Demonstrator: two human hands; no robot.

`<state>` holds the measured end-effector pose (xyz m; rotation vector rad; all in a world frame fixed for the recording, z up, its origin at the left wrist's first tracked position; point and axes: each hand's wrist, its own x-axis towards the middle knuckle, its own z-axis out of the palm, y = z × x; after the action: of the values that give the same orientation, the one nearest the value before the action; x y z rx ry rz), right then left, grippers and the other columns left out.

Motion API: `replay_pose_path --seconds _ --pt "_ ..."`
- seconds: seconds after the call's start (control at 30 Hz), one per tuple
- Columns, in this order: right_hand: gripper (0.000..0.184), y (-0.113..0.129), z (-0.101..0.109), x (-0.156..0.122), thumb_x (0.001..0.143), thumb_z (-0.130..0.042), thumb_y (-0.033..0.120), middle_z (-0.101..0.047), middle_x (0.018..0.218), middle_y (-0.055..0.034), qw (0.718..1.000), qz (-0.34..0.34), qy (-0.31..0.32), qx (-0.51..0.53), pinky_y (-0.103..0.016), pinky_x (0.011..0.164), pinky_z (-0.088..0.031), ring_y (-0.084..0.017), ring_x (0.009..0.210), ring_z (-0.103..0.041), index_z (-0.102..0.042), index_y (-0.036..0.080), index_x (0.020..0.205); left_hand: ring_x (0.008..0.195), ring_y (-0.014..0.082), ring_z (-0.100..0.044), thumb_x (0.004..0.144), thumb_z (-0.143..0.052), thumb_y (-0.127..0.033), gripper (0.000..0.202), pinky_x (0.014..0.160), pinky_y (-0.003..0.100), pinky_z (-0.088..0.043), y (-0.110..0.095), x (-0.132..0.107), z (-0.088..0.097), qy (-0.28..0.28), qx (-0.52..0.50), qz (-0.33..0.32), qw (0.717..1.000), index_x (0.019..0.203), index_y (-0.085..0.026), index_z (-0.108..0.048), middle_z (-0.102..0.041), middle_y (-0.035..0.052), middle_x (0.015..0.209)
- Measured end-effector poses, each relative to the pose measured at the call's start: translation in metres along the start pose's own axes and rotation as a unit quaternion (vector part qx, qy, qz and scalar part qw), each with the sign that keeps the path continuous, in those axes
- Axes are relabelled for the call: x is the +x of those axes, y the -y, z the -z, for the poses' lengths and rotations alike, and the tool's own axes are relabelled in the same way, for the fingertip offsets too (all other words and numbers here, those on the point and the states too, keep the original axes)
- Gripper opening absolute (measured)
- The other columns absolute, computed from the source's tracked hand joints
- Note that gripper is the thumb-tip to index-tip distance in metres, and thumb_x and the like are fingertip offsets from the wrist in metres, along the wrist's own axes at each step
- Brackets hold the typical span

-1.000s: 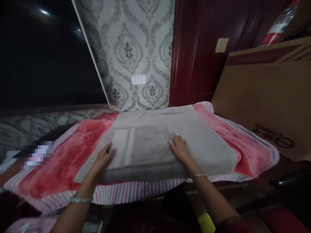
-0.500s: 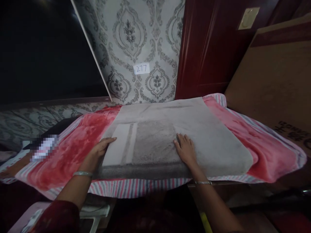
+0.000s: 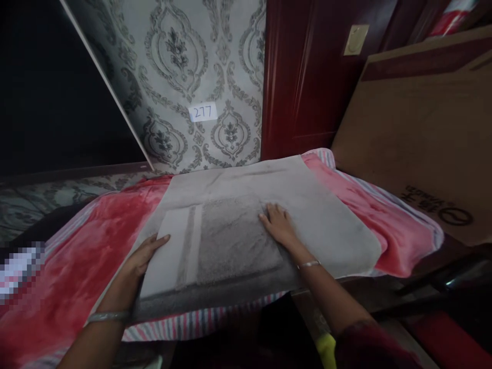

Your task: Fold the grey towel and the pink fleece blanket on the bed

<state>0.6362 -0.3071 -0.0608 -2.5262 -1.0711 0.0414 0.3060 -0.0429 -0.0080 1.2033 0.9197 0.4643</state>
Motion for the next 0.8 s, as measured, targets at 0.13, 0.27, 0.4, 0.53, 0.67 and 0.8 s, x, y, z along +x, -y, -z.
replay_pose_path --seconds 0.13,0.27,0.4,0.53,0.67,0.8 --pt "0.071 0.016 0.006 0.036 0.104 -0.016 0.057 -0.018 0.169 -0.0112 0.997 -0.034 0.064 -0.024 -0.054 0.123 -0.013 -0.029 0.156 -0.011 -0.036 0.016 0.159 0.074 0.0283 -0.076 0.078 -0.078 -0.021 0.044 0.064 0.035 -0.063 0.002 0.0 0.002 0.012 -0.002 -0.011 1.0 0.119 -0.011 -0.068 -0.078 0.0149 0.088" --pt "0.077 0.022 0.005 0.049 0.1 -0.028 0.061 -0.015 0.169 -0.0119 0.996 -0.004 0.093 -0.008 -0.053 0.124 -0.008 -0.028 0.157 -0.006 -0.028 0.014 0.161 0.077 0.028 -0.077 0.081 -0.076 -0.019 0.042 0.07 0.036 -0.064 0.001 -0.003 0.0 -0.006 -0.001 -0.017 1.0 0.121 -0.01 -0.068 -0.078 0.0151 0.09" --pt "0.081 0.022 0.009 0.05 0.091 -0.053 0.055 -0.028 0.165 -0.0153 0.991 0.018 0.109 0.071 -0.056 0.123 -0.011 -0.033 0.155 -0.016 -0.033 0.016 0.159 0.075 0.0282 -0.076 0.077 -0.08 -0.022 0.046 0.071 0.038 -0.064 0.002 -0.005 -0.001 -0.003 -0.007 -0.025 1.0 0.12 -0.01 -0.068 -0.078 0.015 0.091" --pt "0.07 0.031 0.016 0.045 0.083 -0.066 0.042 -0.063 0.139 -0.0148 0.974 0.023 0.057 0.216 -0.045 0.108 -0.043 -0.031 0.128 -0.057 -0.05 0.016 0.146 0.076 0.0286 -0.076 0.077 -0.08 -0.026 0.045 0.066 0.036 -0.063 0.005 -0.005 0.002 0.019 -0.008 -0.031 0.999 0.118 -0.011 -0.068 -0.078 0.015 0.091" --pt "0.061 0.047 0.02 0.039 0.082 -0.066 0.034 -0.07 0.121 -0.0151 0.971 -0.028 -0.008 0.237 -0.037 0.093 -0.051 -0.029 0.111 -0.066 -0.054 0.012 0.138 0.075 0.0283 -0.076 0.075 -0.082 -0.026 0.043 0.062 0.033 -0.062 0.008 -0.001 0.005 0.018 -0.004 -0.039 0.999 0.114 -0.011 -0.07 -0.078 0.0145 0.087" --pt "0.062 0.059 0.028 0.033 0.079 -0.067 0.029 -0.071 0.119 -0.0138 0.972 -0.038 -0.044 0.228 -0.038 0.095 -0.049 -0.029 0.112 -0.064 -0.055 0.016 0.138 0.072 0.0267 -0.075 0.073 -0.084 -0.029 0.044 0.064 0.033 -0.061 0.011 0.002 0.008 0.038 -0.005 -0.048 0.998 0.111 -0.01 -0.07 -0.078 0.0145 0.086"
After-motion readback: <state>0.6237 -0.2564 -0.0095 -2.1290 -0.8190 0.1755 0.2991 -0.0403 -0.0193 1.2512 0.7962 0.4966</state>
